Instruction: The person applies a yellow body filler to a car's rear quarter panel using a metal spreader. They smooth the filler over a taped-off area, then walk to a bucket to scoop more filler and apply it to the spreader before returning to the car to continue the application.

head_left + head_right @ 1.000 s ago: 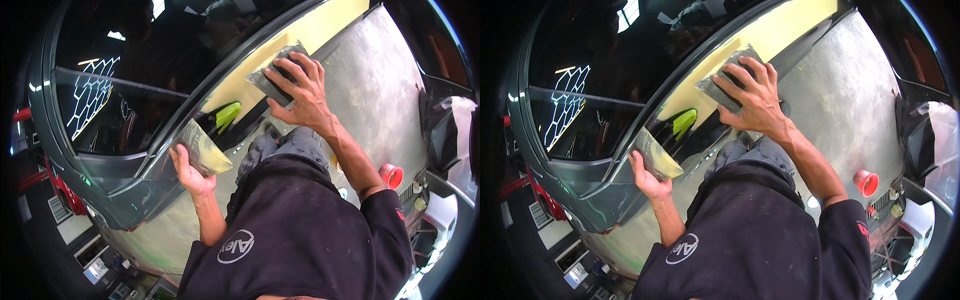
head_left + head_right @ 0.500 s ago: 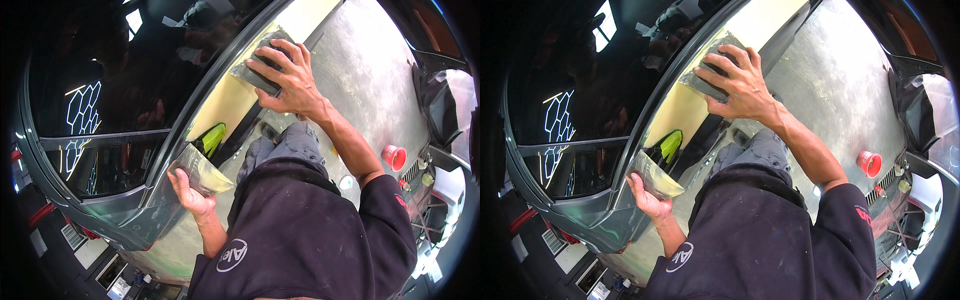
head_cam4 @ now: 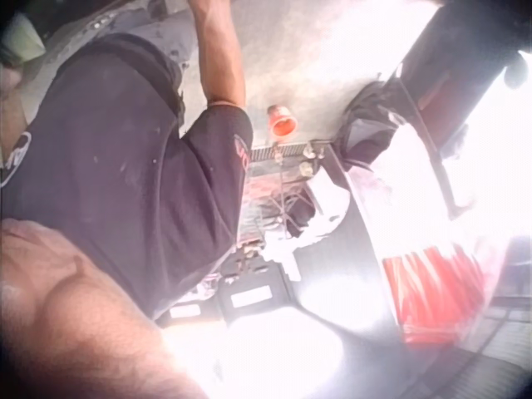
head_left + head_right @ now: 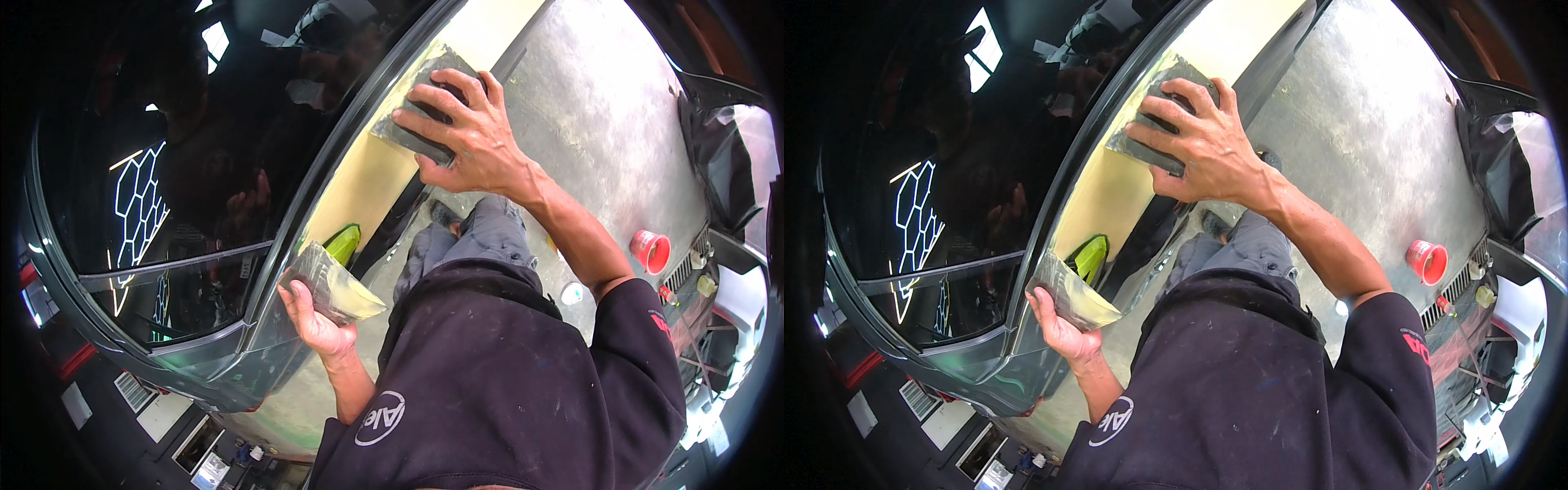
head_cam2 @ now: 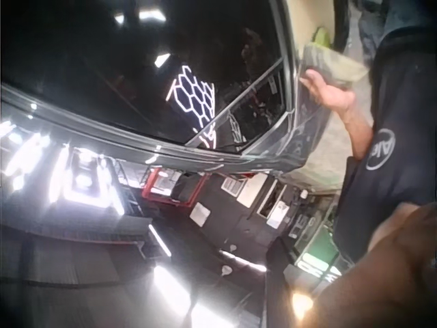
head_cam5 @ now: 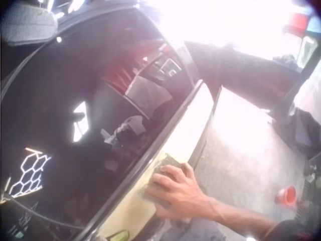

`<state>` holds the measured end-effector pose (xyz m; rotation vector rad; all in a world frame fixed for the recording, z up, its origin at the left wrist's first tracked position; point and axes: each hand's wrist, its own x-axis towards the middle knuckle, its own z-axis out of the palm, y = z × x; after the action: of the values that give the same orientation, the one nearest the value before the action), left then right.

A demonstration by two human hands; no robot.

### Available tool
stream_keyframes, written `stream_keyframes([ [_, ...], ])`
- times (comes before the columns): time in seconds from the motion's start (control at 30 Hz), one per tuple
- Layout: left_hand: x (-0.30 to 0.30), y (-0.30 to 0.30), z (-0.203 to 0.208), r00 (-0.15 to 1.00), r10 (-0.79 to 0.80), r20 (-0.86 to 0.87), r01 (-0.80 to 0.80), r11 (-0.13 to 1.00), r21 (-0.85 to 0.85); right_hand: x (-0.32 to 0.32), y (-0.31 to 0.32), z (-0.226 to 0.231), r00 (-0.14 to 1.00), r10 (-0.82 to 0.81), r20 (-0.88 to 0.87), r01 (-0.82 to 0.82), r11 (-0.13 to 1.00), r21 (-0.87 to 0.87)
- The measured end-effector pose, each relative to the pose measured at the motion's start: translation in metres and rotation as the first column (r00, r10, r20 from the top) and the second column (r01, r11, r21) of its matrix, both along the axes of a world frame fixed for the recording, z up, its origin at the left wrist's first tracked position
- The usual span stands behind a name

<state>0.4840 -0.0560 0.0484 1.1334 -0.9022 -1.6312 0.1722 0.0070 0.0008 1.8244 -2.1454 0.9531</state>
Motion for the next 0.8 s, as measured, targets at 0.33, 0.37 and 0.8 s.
stream_keyframes([
  [0.33, -0.026, -0.003, 0.004, 0.999, -0.037, 0.036, 0.037, 0.999, -0.003, -0.024, 0.007, 0.000, 1.000, 0.018, 0.020, -0.018, 1.000, -0.006],
  [0.37, -0.028, -0.003, 0.005, 0.999, -0.033, 0.041, 0.033, 0.999, 0.000, -0.027, 0.006, 0.001, 1.000, 0.005, 0.028, -0.004, 1.000, -0.021],
  [0.8, -0.046, -0.004, 0.001, 0.998, -0.042, 0.056, 0.038, 0.997, 0.061, -0.059, 0.002, -0.006, 0.998, -0.013, 0.056, 0.014, 1.000, -0.019],
])
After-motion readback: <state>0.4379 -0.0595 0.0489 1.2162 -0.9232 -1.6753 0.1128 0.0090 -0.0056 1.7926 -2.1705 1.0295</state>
